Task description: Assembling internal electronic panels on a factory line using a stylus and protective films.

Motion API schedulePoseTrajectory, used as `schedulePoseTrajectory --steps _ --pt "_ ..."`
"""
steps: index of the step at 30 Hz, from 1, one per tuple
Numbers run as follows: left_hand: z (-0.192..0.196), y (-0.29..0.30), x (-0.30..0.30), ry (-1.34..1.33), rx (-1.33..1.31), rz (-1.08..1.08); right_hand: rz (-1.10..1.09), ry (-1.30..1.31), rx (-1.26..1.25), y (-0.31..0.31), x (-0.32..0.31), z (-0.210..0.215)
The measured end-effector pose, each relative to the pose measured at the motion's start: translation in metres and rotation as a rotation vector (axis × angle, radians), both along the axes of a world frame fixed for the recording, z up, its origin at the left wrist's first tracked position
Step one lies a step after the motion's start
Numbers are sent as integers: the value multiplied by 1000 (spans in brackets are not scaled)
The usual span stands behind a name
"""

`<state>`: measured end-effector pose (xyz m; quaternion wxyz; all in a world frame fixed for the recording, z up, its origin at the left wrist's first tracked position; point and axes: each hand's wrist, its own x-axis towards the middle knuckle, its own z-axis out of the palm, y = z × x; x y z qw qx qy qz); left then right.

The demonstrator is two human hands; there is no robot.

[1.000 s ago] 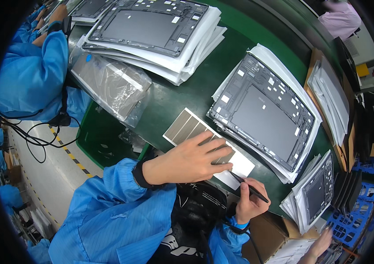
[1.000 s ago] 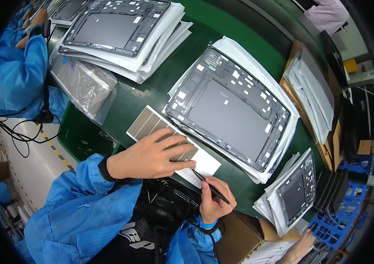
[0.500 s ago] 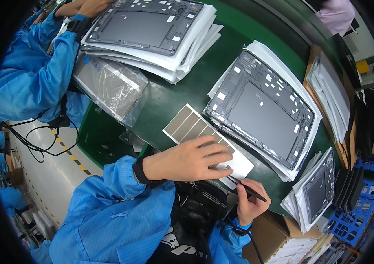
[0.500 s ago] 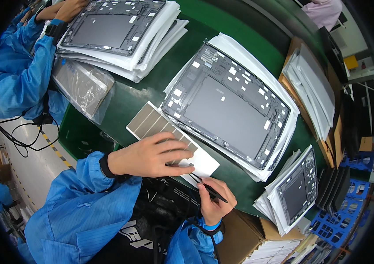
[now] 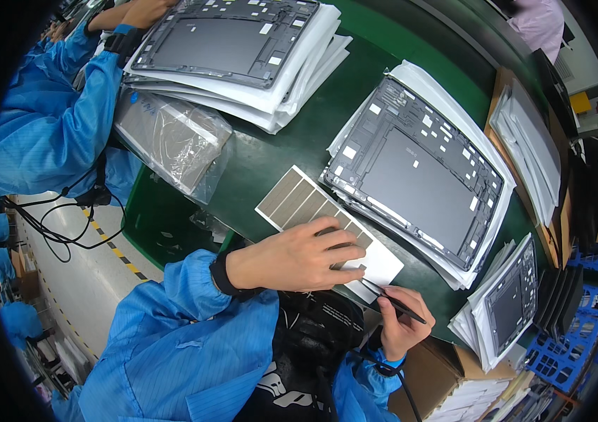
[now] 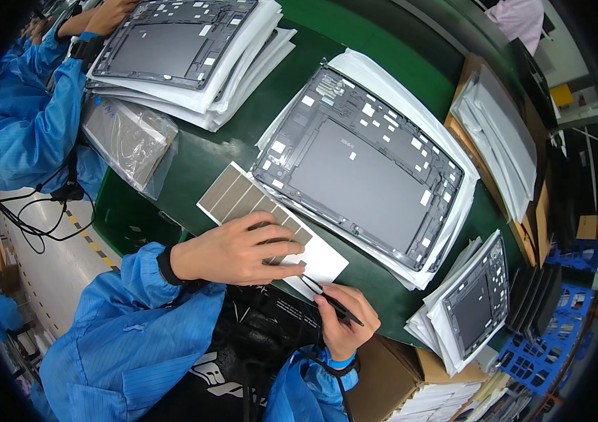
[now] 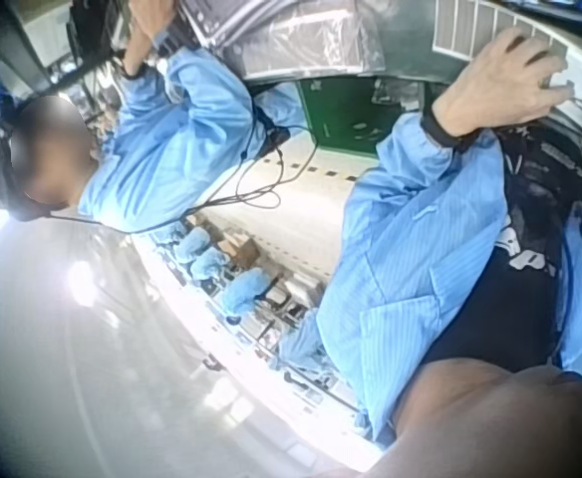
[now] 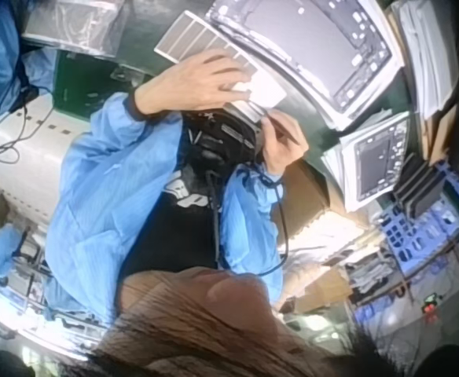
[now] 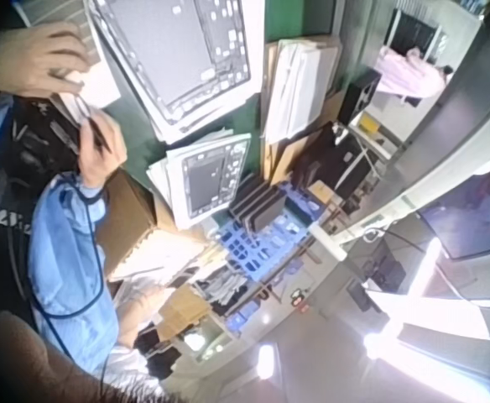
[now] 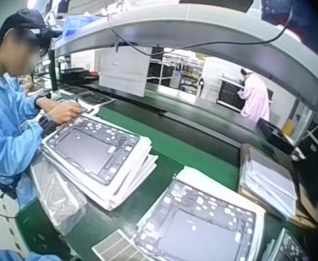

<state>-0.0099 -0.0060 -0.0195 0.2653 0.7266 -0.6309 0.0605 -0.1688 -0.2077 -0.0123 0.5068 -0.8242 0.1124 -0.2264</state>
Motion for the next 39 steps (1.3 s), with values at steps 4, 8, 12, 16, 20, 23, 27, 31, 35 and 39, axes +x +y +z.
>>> schedulePoseTrajectory --steps 4,8,12,16,20,23,27,31,35,39 --pt "0 0 0 15 4 13 43 -26 -59 0 3 2" --pt "0 0 1 35 8 -7 -10 -103 63 -2 -2 6" --pt "6 -3 5 61 -26 -43 -69 -278 20 -22 -3 39" --pt "46 -15 9 -72 96 -39 -186 -442 -131 -79 14 88" --pt "91 -80 33 -193 152 -106 -298 -374 -222 -122 60 139" --pt "57 -126 57 -271 -99 -47 -153 -320 -173 -163 94 132" --pt "39 -121 74 -270 21 -89 -83 -194 -117 -184 107 111" --pt "47 -117 82 -311 81 -166 -79 -113 -110 -182 110 108" --pt "84 -128 95 -244 338 -285 -58 6 -232 -181 122 104" --pt "95 -159 106 -179 232 -224 -22 54 -303 -181 127 104"
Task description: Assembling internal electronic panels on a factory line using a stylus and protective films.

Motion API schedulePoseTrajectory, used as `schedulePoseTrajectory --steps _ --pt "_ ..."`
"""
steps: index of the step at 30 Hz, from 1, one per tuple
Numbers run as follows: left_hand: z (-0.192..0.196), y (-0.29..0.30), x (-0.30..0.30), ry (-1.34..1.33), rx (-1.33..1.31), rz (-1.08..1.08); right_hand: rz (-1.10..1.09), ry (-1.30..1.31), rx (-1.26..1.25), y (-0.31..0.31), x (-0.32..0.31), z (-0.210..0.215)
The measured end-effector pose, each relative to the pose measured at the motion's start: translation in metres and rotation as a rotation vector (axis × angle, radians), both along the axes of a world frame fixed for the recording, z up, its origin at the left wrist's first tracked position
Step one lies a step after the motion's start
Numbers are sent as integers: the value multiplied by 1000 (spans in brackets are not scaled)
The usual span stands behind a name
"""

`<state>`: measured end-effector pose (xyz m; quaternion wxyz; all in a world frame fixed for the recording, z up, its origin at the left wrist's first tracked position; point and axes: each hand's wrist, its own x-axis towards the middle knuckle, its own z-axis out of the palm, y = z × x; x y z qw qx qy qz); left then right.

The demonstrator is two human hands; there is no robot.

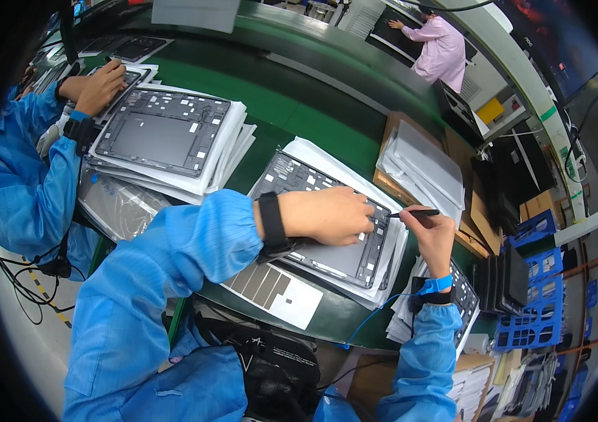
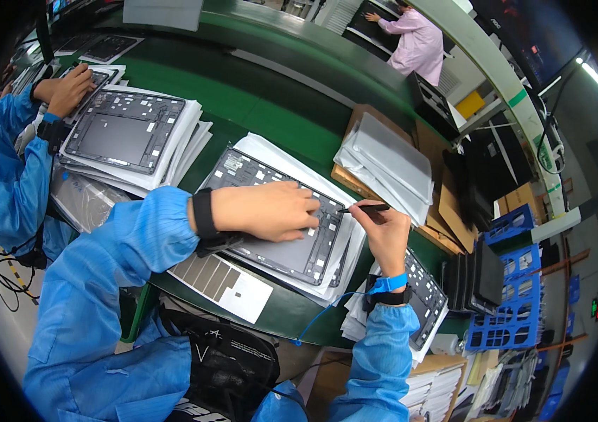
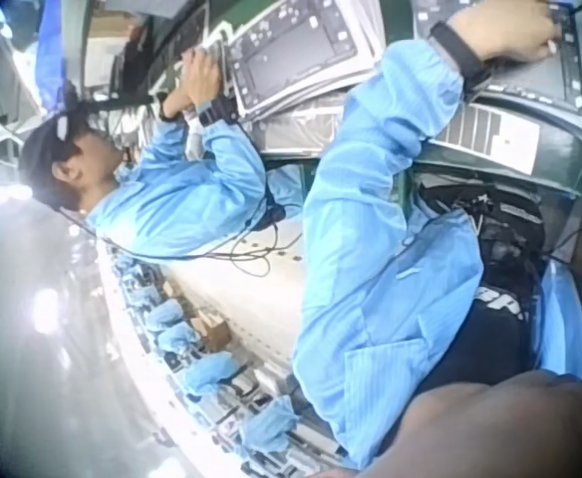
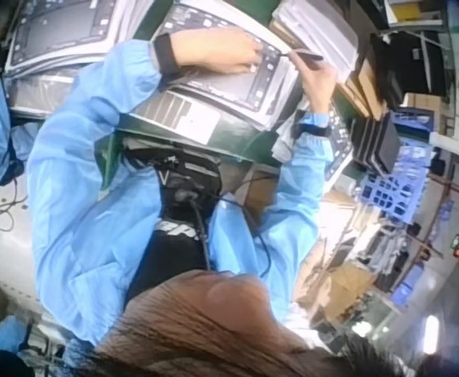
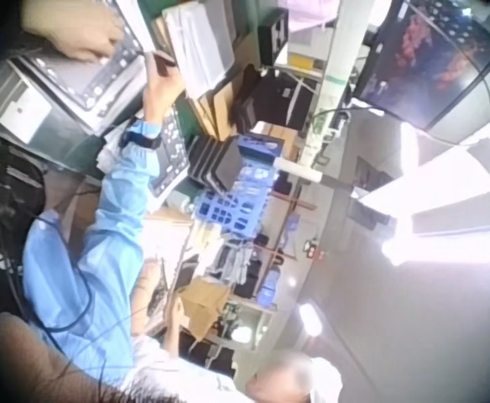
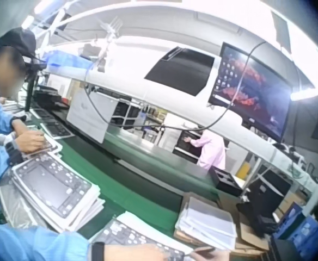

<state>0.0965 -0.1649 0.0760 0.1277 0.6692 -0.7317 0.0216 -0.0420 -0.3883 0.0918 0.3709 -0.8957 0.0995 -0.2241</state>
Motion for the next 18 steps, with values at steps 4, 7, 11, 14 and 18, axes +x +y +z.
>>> schedulePoseTrajectory --steps 4,7,11,14,18 --pt "-20 -13 15 -4 -70 36 -22 1 -29 3 1 1" --pt "-22 -14 18 -9 -86 63 -72 -16 52 2 2 -2" --pt "-23 -15 15 -6 -79 85 -203 -71 32 26 -7 1" --pt "-12 3 7 -45 -49 106 -368 -219 -75 68 -12 10" --pt "-15 0 -4 -70 -105 29 -489 -315 -6 84 -12 -12"
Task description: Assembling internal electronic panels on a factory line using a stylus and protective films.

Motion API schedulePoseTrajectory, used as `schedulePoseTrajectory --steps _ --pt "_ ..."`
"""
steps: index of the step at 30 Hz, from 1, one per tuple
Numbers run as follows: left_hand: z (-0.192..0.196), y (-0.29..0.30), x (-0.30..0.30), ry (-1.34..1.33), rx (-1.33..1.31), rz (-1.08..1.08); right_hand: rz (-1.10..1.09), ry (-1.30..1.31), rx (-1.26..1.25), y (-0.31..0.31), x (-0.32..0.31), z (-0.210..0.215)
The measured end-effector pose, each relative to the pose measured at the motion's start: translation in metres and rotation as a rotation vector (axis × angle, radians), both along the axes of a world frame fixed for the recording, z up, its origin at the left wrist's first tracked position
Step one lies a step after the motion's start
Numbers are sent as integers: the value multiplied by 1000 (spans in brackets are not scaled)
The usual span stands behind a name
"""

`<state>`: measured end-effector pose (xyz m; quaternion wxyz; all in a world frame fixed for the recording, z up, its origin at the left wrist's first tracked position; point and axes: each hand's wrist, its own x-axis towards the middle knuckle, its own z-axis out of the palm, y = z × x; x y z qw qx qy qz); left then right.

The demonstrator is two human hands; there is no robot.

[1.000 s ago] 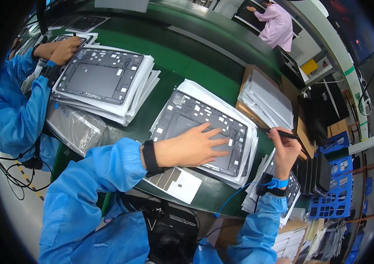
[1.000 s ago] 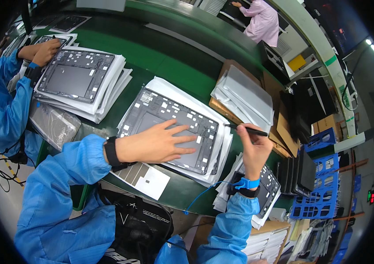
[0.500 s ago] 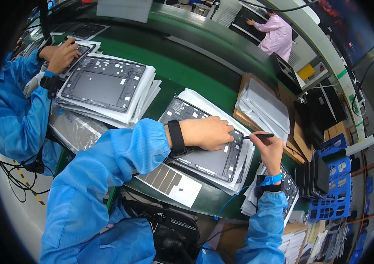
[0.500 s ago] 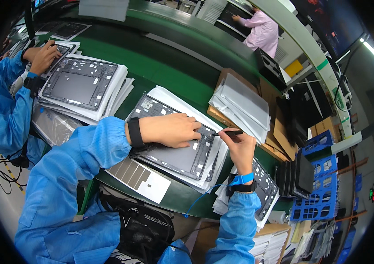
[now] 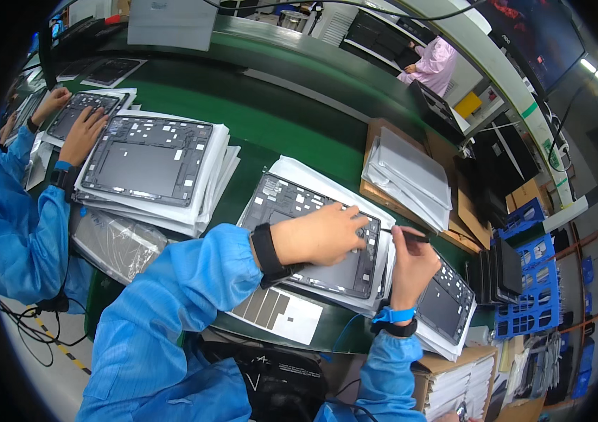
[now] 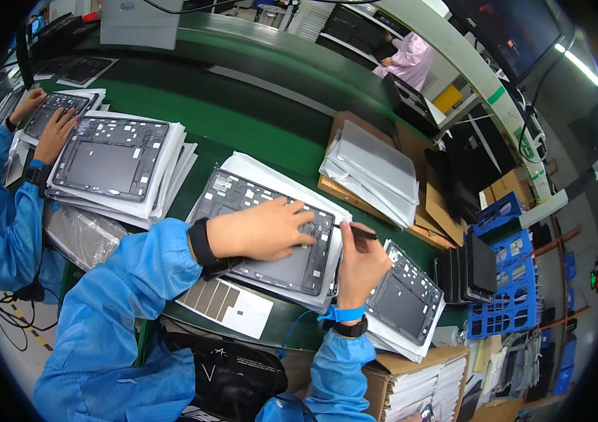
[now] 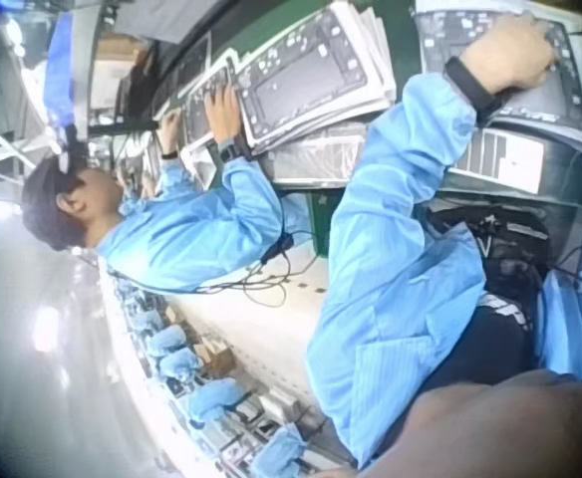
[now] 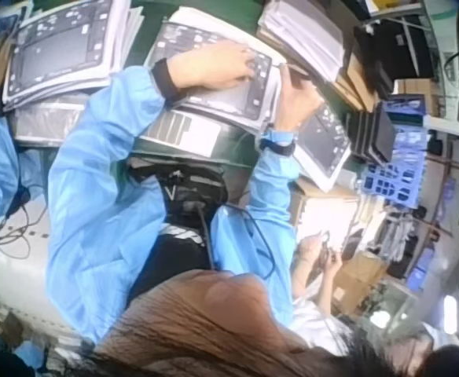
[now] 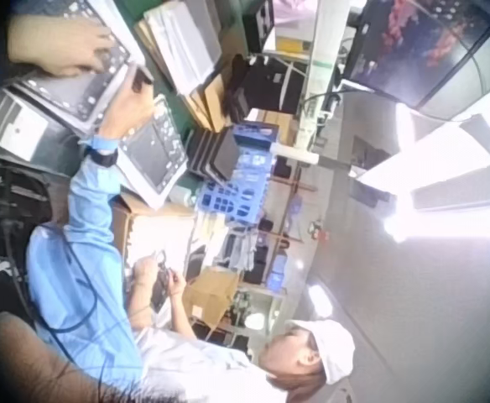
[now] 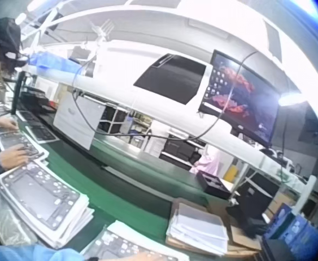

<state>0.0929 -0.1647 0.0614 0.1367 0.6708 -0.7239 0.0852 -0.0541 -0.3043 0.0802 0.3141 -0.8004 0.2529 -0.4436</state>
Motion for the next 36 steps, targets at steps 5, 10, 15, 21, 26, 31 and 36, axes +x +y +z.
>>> schedulePoseTrajectory --steps 5,10,15,21,26,31,36 --pt "-12 -5 -5 -4 88 -33 -42 -94 92 -3 -1 -16" --pt "-21 -6 -4 -14 20 -3 -101 46 8 -1 5 -15" --pt "-11 -1 -1 -2 73 -8 -125 80 5 5 6 -17" --pt "-5 9 2 17 164 -50 -172 -6 -29 13 3 -21" --pt "10 17 -1 17 244 -72 -194 69 -107 27 4 -15" --pt "7 16 1 50 212 -65 -187 143 -107 20 4 -22" --pt "8 16 1 72 198 -70 -172 109 -90 17 4 -23"
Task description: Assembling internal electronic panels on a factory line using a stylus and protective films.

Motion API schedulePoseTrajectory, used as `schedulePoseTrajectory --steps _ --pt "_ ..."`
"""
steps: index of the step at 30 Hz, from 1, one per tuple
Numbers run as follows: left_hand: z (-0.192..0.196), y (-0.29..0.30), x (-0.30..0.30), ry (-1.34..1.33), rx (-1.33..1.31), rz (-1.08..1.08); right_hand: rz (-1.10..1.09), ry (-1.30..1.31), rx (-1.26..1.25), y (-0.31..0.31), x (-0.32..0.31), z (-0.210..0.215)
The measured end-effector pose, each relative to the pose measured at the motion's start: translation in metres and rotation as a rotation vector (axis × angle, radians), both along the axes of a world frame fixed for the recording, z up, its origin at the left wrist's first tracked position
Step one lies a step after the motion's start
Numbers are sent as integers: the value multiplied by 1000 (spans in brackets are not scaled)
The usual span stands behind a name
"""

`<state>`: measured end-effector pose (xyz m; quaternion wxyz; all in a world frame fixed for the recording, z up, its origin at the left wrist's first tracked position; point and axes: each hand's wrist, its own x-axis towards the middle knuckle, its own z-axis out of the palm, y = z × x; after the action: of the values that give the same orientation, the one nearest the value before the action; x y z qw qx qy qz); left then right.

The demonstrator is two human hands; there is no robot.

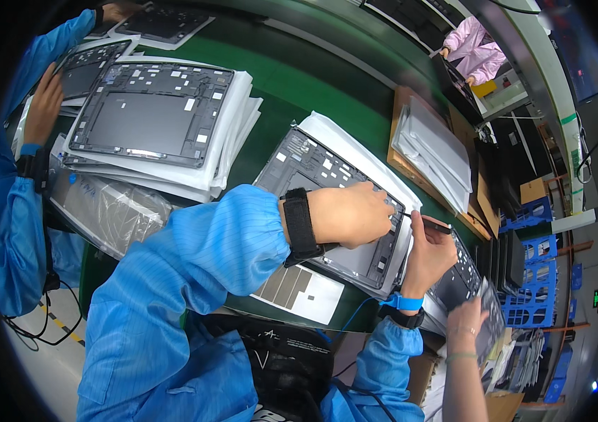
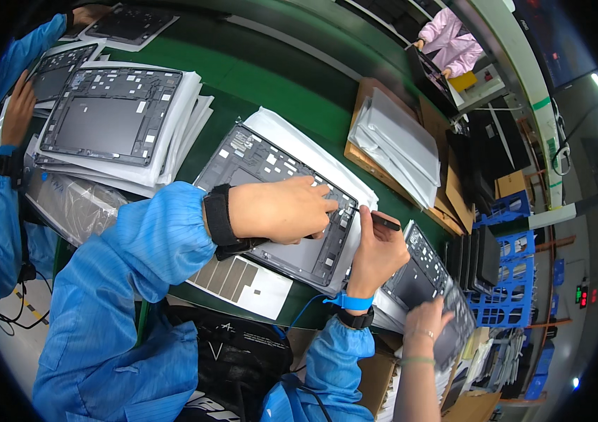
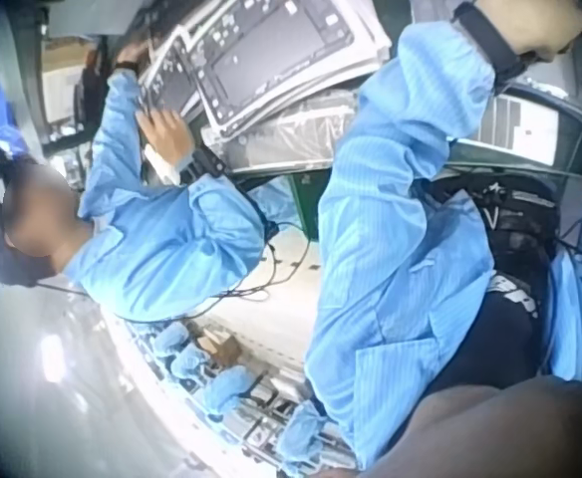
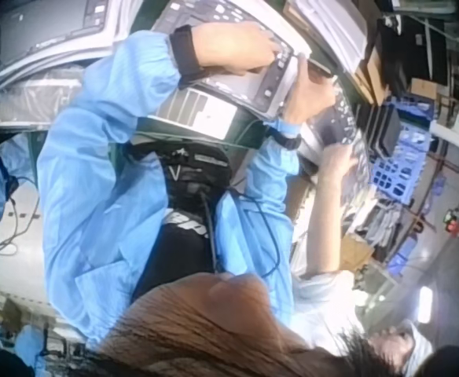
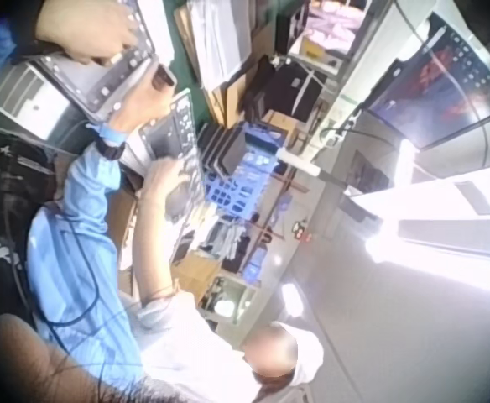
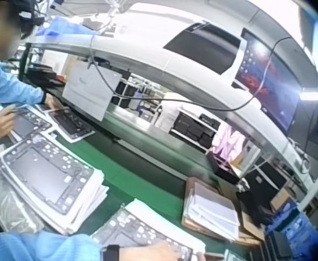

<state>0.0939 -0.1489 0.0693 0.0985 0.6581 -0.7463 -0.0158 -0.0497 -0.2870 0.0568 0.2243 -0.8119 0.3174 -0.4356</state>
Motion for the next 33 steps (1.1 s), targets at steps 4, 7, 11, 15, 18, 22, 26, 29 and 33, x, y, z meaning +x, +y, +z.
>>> schedulePoseTrajectory --steps 4,7,11,15,18,22,26,29,33 --pt "4 0 0 -7 30 -3 5 46 26 -3 -1 -3" --pt "3 0 1 7 31 -7 28 34 4 -3 -1 -4" --pt "1 0 2 6 16 -9 10 71 -8 3 1 2" --pt "0 -2 2 6 -5 -20 38 52 6 -1 1 -2" --pt "-2 -4 2 6 -18 -26 59 22 15 -6 -1 -6" --pt "-1 -2 3 3 -1 -14 107 -47 45 -9 -2 -3" --pt "3 1 3 -23 -6 -28 257 -122 235 -24 -8 4" --pt "12 -5 7 30 116 -49 301 -17 212 -30 -19 17" --pt "-11 -22 11 76 -137 -16 362 98 253 -33 -19 16"
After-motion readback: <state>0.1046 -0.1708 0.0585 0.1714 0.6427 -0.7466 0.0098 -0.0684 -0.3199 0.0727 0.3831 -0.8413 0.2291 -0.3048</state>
